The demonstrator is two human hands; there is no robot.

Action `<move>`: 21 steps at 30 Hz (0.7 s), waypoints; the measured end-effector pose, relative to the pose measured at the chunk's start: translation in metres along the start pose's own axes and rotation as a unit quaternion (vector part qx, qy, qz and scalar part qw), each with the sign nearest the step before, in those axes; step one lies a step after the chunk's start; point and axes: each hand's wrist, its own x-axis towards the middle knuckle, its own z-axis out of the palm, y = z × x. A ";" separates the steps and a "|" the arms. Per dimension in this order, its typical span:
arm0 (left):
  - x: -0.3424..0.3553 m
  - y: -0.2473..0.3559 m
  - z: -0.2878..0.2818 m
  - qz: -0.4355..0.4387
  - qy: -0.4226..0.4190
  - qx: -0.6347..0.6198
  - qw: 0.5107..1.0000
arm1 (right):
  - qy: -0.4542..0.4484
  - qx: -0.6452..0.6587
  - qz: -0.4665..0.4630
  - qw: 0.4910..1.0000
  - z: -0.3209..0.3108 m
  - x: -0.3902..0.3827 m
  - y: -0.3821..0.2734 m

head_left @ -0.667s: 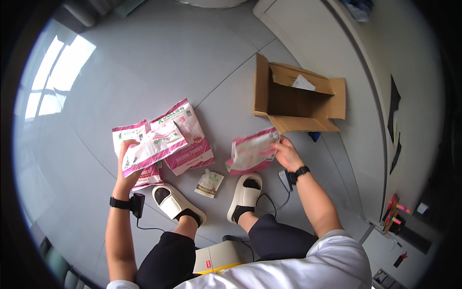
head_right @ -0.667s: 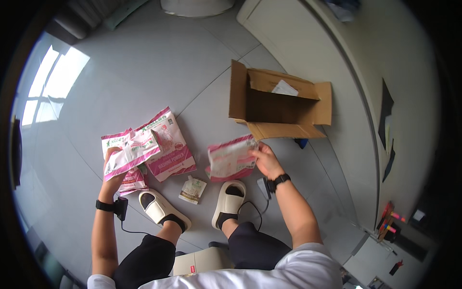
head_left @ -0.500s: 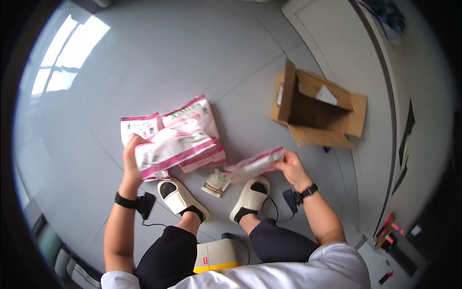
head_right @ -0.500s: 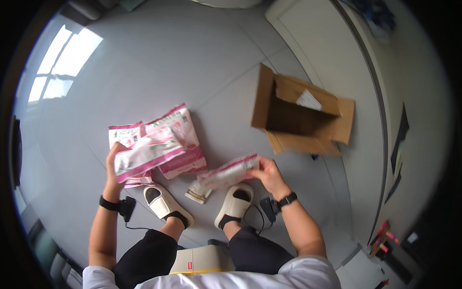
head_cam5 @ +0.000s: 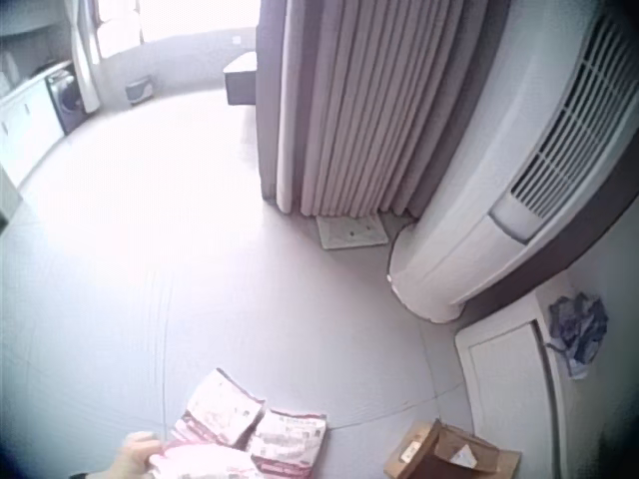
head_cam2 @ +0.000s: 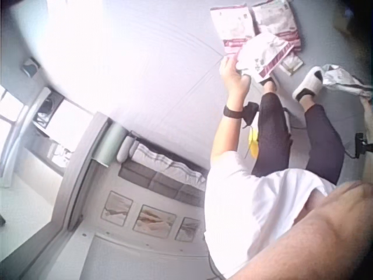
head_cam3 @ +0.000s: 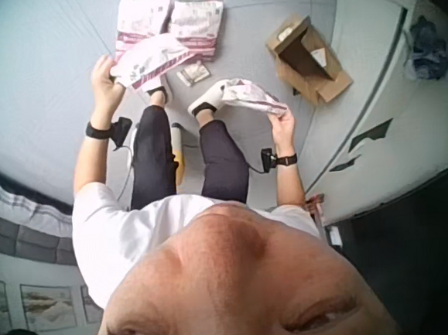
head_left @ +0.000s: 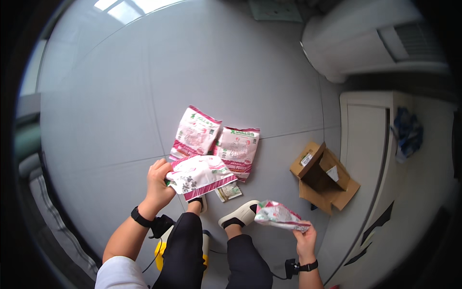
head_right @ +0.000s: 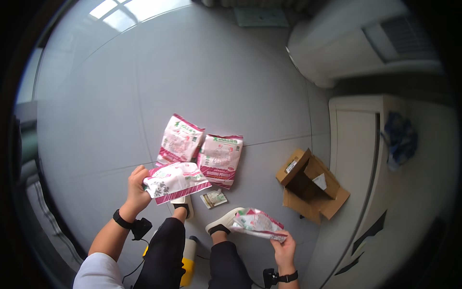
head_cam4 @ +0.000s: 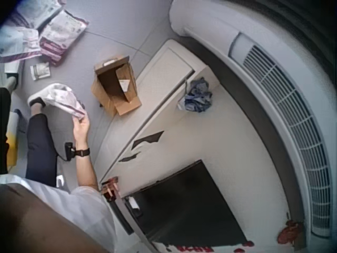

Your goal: The person unboxes bags of washing powder and a bottle of soap, places the bags into a lower cabinet beneath a sink, and puts the soap bottle into an upper cabinet.

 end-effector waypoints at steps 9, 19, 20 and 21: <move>-0.173 -0.027 -0.318 -0.308 0.211 -0.238 0.896 | -0.080 -0.009 0.025 0.996 0.149 -0.197 -0.287; -0.250 0.128 -0.687 -0.335 0.413 -0.441 0.723 | -0.202 0.058 -0.139 0.968 0.419 -0.358 -0.597; -0.248 0.144 -0.713 -0.326 0.429 -0.446 0.715 | -0.208 0.080 -0.147 0.964 0.439 -0.365 -0.621; -0.246 0.145 -0.739 -0.326 0.436 -0.442 0.713 | -0.230 0.104 -0.158 0.955 0.467 -0.371 -0.645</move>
